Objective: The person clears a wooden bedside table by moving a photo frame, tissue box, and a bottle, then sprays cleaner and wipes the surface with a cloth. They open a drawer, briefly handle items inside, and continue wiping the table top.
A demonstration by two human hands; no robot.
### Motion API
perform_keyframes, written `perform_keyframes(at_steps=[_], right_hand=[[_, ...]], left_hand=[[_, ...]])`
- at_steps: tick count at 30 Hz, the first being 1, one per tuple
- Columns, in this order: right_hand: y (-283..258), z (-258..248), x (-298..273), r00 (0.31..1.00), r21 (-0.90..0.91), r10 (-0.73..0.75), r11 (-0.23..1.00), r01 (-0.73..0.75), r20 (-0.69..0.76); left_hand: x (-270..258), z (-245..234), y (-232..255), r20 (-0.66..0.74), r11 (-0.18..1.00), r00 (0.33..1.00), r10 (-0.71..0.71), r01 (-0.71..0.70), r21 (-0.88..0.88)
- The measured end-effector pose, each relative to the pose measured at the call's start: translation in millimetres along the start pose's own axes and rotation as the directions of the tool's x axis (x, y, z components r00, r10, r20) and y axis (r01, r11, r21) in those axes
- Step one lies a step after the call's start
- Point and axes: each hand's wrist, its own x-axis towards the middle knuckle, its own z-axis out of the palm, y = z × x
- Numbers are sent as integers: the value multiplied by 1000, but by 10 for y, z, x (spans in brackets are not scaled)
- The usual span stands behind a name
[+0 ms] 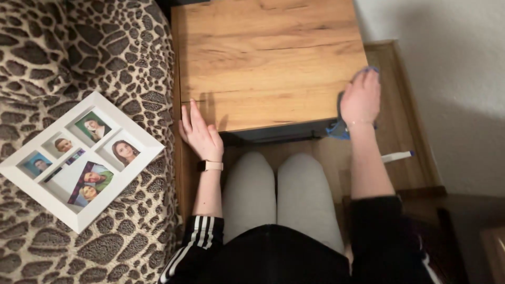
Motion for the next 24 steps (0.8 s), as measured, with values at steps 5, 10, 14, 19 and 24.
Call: perform_keyframes(at_steps=[5,10,14,19,24], right_hand=[[-585,-393,-361,983,40,171,984,-174,69],[-1267,-382,-8,971,107,-204,976,192,122],[-973,297,785,936,-52,-310,945,322,168],[-1192,1067,1827,937,129,-351,929,348,0],[-2827,1098,2056,641,-93,-767,640,762,-25]], left_hand=[[-17,60,-31,-4,999,1000,-26,26,38],[37,42,46,-45,997,996,-77,77,9],[34,35,68,-67,998,995,-68,69,15],[76,4,150,15,980,982,-190,188,69],[108,49,120,-38,988,988,-151,152,13]])
